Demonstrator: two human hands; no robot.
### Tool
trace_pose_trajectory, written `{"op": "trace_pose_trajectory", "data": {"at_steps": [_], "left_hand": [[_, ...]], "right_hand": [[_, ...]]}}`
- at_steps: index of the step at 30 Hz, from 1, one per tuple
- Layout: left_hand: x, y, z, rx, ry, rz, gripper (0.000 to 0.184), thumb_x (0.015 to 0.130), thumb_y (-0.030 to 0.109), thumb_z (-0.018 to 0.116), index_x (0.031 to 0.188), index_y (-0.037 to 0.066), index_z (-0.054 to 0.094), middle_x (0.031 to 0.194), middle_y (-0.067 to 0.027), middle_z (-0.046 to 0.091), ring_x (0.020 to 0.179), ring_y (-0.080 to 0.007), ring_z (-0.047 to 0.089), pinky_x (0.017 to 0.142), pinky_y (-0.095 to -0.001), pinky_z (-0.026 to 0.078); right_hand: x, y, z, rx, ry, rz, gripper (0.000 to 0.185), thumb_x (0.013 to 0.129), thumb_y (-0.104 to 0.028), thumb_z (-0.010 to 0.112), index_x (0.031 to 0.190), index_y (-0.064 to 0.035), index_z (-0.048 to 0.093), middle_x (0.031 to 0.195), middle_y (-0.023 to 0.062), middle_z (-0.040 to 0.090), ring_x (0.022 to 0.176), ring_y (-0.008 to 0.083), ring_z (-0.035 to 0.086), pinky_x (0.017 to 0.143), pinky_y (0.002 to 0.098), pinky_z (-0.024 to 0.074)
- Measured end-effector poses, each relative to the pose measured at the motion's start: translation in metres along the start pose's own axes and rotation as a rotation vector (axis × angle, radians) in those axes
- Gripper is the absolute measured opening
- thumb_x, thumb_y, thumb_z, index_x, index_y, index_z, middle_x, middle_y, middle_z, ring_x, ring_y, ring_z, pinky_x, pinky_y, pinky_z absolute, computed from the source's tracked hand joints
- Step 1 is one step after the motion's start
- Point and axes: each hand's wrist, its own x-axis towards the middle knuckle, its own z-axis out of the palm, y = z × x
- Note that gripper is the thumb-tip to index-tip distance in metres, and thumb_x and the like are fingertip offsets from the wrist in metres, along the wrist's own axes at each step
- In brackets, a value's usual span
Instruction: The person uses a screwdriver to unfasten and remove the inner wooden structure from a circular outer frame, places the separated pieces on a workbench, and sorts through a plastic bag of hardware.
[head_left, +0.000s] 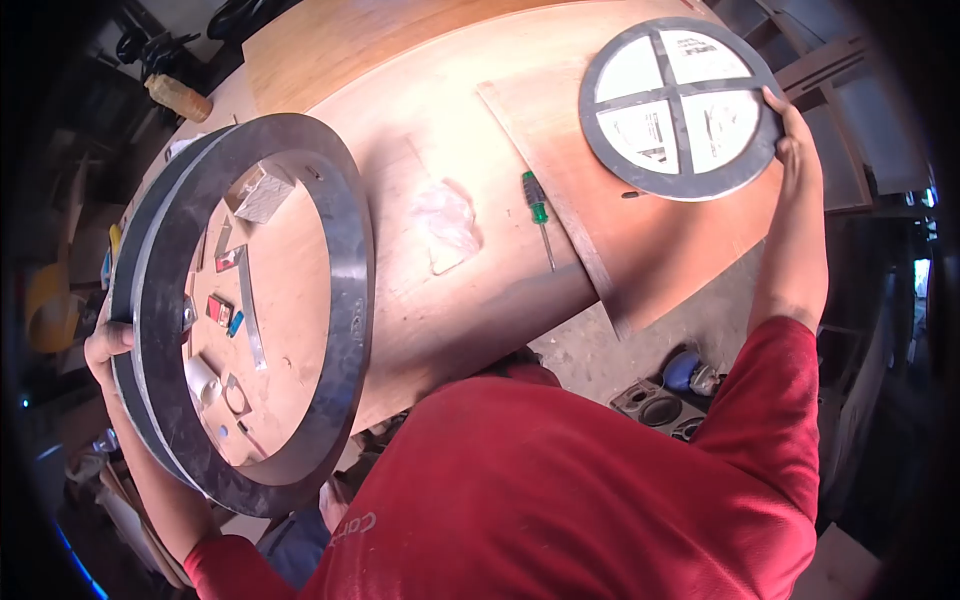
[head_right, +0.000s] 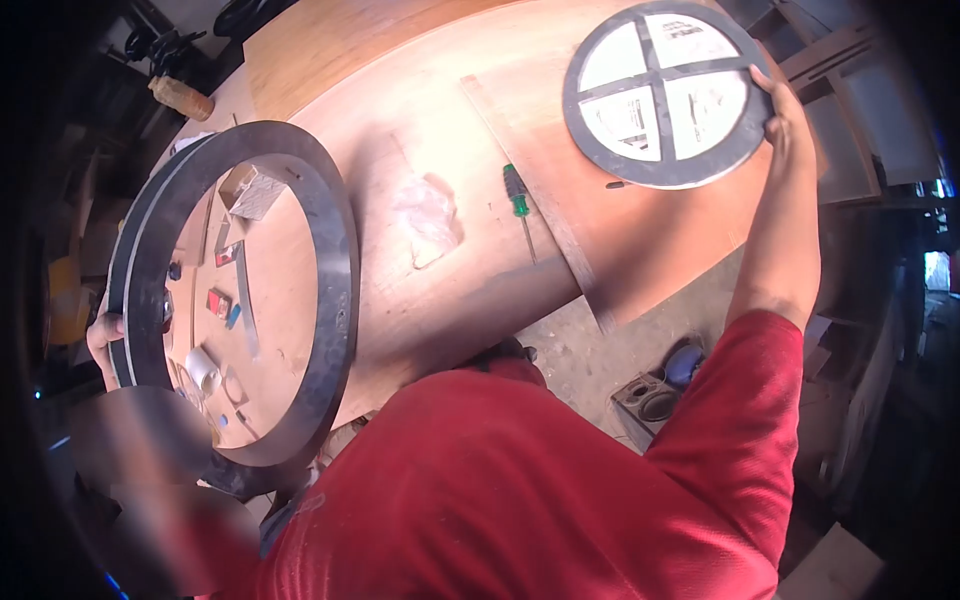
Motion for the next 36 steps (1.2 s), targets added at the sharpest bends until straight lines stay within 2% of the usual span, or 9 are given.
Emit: {"op": "trace_pose_trajectory", "data": {"at_steps": [7,10,11,13,22,24,30,34,36], "left_hand": [[-0.005,-0.004,-0.019,0.088,0.118,-0.058,0.08,0.061,0.024,0.067,0.133,-0.009,0.056,0.1,-0.0175,0.071,0.078,-0.0244,0.069,0.067,-0.0324,0.055],[-0.006,-0.012,-0.035,0.066,0.112,0.021,0.079,0.062,0.026,0.069,0.131,-0.01,0.056,0.099,-0.0171,0.07,0.077,-0.0242,0.069,0.069,-0.0321,0.056],[-0.005,-0.002,-0.049,0.029,-0.171,-0.071,0.073,0.067,0.028,0.068,0.128,-0.01,0.061,0.114,-0.0211,0.071,0.096,-0.0284,0.071,0.082,-0.038,0.059],[-0.011,-0.003,-0.061,0.073,-0.07,-0.032,0.073,0.068,0.028,0.068,0.13,-0.01,0.06,0.117,-0.0215,0.07,0.099,-0.0292,0.071,0.085,-0.0391,0.059],[-0.018,0.004,-0.039,-0.031,0.116,0.011,0.077,0.071,0.027,0.064,0.139,-0.009,0.056,0.133,-0.023,0.066,0.116,-0.0336,0.069,0.102,-0.0466,0.057],[-0.015,0.005,-0.027,-0.085,0.036,0.006,0.077,0.072,0.028,0.063,0.14,-0.008,0.056,0.136,-0.0224,0.065,0.118,-0.034,0.068,0.104,-0.0482,0.056],[-0.01,0.001,-0.062,-0.052,0.026,-0.032,0.076,0.074,0.031,0.063,0.14,-0.007,0.057,0.135,-0.022,0.065,0.117,-0.0316,0.069,0.103,-0.0445,0.058],[-0.012,-0.009,-0.092,-0.087,0.046,-0.014,0.073,0.076,0.027,0.06,0.14,-0.007,0.057,0.134,-0.0224,0.066,0.116,-0.0327,0.069,0.108,-0.0441,0.054],[-0.013,-0.013,-0.088,-0.078,0.14,-0.016,0.075,0.075,0.024,0.057,0.142,-0.007,0.053,0.135,-0.0237,0.065,0.116,-0.0339,0.069,0.108,-0.0442,0.053]], "right_hand": [[0.058,0.094,-0.094,0.045,0.016,0.197,0.042,0.093,-0.031,0.077,0.119,0.0014,0.07,0.112,0.0142,0.076,0.092,0.0268,0.075,0.087,0.0394,0.0605],[0.068,0.157,-0.117,0.2,0.045,0.314,0.053,0.095,-0.028,0.075,0.134,0.0041,0.061,0.128,0.02,0.069,0.114,0.0337,0.068,0.103,0.0484,0.0534],[0.062,0.172,-0.121,0.197,0.047,0.327,0.053,0.095,-0.028,0.075,0.134,0.0041,0.061,0.128,0.02,0.069,0.114,0.0337,0.068,0.103,0.0484,0.0534],[0.055,0.201,-0.113,0.147,0.04,0.345,0.062,0.094,-0.032,0.076,0.14,0.0037,0.056,0.128,0.0171,0.069,0.114,0.0325,0.068,0.1,0.0478,0.0556],[0.155,0.298,-0.214,0.067,-0.96,-0.233,0.091,0.084,-0.049,0.082,0.156,-0.008,0.043,0.165,0.0152,0.035,0.152,0.0349,0.032,0.125,0.0546,0.0248],[0.156,0.285,-0.193,0.199,-0.245,0.397,0.071,0.1,-0.044,0.065,0.156,-0.0051,0.041,0.162,0.0128,0.041,0.148,0.0327,0.038,0.122,0.0551,0.0308],[0.046,0.21,-0.084,-0.106,0.151,0.516,0.057,0.108,-0.041,0.049,0.154,-0.0077,0.044,0.16,0.0086,0.045,0.145,0.0306,0.044,0.118,0.0511,0.038],[-0.002,0.181,-0.034,-0.648,0.492,0.453,0.053,0.104,-0.036,0.056,0.147,-0.0063,0.049,0.155,0.0116,0.047,0.139,0.0269,0.048,0.113,0.0444,0.0418],[0.018,0.188,-0.029,-0.987,0.762,-0.062,0.042,0.101,-0.029,0.061,0.132,-0.0013,0.059,0.14,0.0153,0.058,0.125,0.025,0.058,0.104,0.0401,0.0476]]}}
